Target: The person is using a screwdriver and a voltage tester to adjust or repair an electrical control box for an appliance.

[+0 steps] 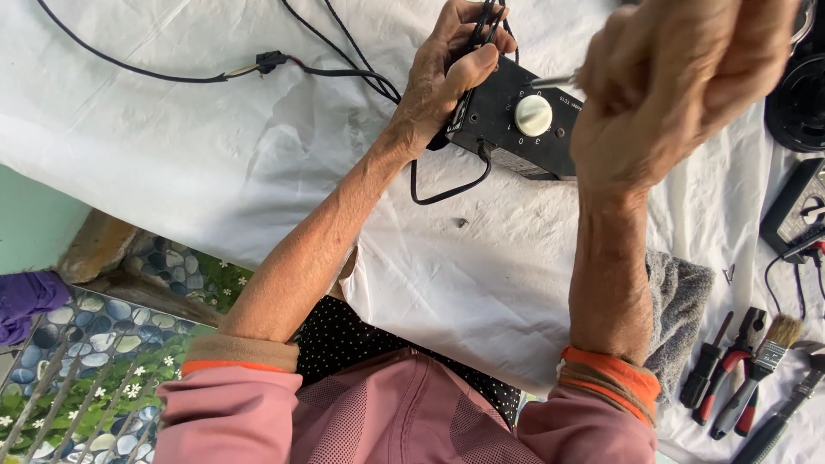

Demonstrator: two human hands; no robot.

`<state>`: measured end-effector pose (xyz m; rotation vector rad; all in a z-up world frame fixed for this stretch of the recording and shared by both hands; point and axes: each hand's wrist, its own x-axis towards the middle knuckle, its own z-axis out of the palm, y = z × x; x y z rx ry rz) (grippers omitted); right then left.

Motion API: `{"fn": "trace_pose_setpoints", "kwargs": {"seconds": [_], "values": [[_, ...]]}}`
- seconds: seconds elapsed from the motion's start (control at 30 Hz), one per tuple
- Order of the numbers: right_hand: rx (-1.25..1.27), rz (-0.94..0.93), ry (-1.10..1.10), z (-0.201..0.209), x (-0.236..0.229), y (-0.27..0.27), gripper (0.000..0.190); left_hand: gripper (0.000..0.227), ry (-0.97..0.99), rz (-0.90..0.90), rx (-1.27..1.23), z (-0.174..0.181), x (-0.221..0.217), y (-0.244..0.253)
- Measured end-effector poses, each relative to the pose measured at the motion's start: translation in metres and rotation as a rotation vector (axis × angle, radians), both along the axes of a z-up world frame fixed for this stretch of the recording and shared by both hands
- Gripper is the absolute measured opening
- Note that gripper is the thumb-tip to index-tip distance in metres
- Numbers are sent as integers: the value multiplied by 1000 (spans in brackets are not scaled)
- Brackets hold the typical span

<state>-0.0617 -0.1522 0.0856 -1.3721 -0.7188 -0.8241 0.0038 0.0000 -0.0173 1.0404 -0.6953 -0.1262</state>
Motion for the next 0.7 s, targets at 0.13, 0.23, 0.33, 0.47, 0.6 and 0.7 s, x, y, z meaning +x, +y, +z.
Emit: {"fn": "trace_pose_setpoints", "kwargs": {"seconds": [0.13, 0.23, 0.33, 0.47, 0.6, 0.7], "values": [[-13, 54, -100, -9, 23, -9, 26, 33, -2, -3, -3, 0, 2, -1], [50, 61, -84, -18, 29, -6, 25, 30, 15, -11, -16, 3, 2, -2], [82, 55, -46, -23, 29, -6, 17, 32, 11, 12, 7, 3, -1, 0], [89, 25, 16, -23, 32, -8, 7, 32, 8, 15, -3, -1, 2, -3], [36, 45, -18, -20, 25, -20, 10, 32, 7, -1, -16, -6, 4, -3], [-109, -46, 78, -5, 3, -34, 19, 38, -18, -3, -6, -7, 2, -1]]}}
